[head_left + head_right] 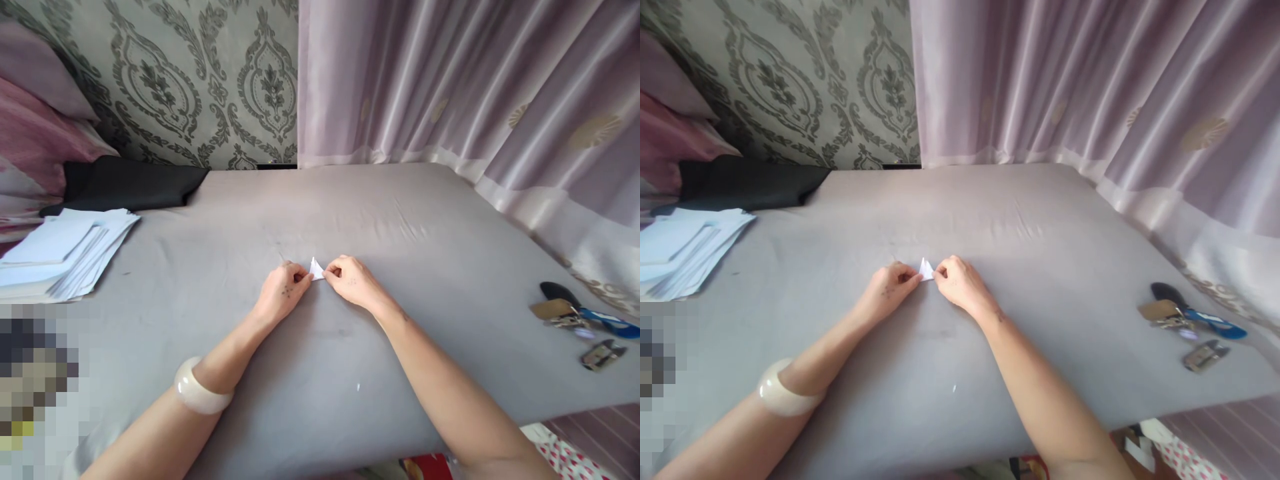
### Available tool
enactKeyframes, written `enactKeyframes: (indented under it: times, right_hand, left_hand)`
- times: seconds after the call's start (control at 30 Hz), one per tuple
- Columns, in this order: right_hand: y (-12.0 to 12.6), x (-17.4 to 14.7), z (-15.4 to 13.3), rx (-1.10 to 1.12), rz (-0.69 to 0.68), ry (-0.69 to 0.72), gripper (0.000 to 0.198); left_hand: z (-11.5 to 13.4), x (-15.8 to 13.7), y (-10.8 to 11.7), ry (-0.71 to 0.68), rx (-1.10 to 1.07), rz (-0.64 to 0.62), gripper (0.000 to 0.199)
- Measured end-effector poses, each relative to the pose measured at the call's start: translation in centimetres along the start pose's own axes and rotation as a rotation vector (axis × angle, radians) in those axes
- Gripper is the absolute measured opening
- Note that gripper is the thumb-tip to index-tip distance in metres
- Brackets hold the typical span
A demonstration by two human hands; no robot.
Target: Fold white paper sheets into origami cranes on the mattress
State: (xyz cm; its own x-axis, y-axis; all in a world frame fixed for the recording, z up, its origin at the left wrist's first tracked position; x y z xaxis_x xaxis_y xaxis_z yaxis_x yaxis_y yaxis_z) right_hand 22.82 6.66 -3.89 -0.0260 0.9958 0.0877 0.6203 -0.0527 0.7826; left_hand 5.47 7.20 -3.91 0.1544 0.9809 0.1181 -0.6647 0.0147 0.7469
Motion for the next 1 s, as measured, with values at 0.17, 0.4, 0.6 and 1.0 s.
enactKeyframes:
  times: [0.17,0.4,0.6,1.0]
  right_hand:
    - [-0.2,-0.1,0.1,-0.034,-0.01,0.001,0.018]
    - [-0.1,-0.4,-0.1,-0.043,-0.004,0.02,0.012]
    - [-0.3,-1.8,-1.3,-0.135,0.054,0.171,0.018]
    - [0.2,-4.6,-4.0,-0.497,-0.058,0.302,0.038]
  left_hand:
    - [-0.2,0.0,-0.3,-0.018,0.05,-0.004,0.023]
    - [-0.1,-0.6,-0.4,-0.158,0.153,0.026,0.014]
    - [1.3,-1.5,-0.6,-0.504,0.378,-0.051,0.027]
    - [3.2,-3.6,-1.2,-0.485,0.703,-0.147,0.032]
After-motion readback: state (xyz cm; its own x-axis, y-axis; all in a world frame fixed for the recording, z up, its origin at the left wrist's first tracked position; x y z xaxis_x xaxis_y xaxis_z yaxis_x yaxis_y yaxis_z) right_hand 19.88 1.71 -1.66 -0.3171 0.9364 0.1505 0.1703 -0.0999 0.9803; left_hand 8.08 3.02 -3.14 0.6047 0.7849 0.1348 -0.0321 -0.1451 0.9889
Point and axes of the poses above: each hand's wrist, its own x-axis towards the middle knuckle, its own y-axis out of the back of the hand, z = x × y, the point moved 2 cm from there along x, towards the middle knuckle, and after that the axes turned 9 degrees about z, right-handed, at the moved point
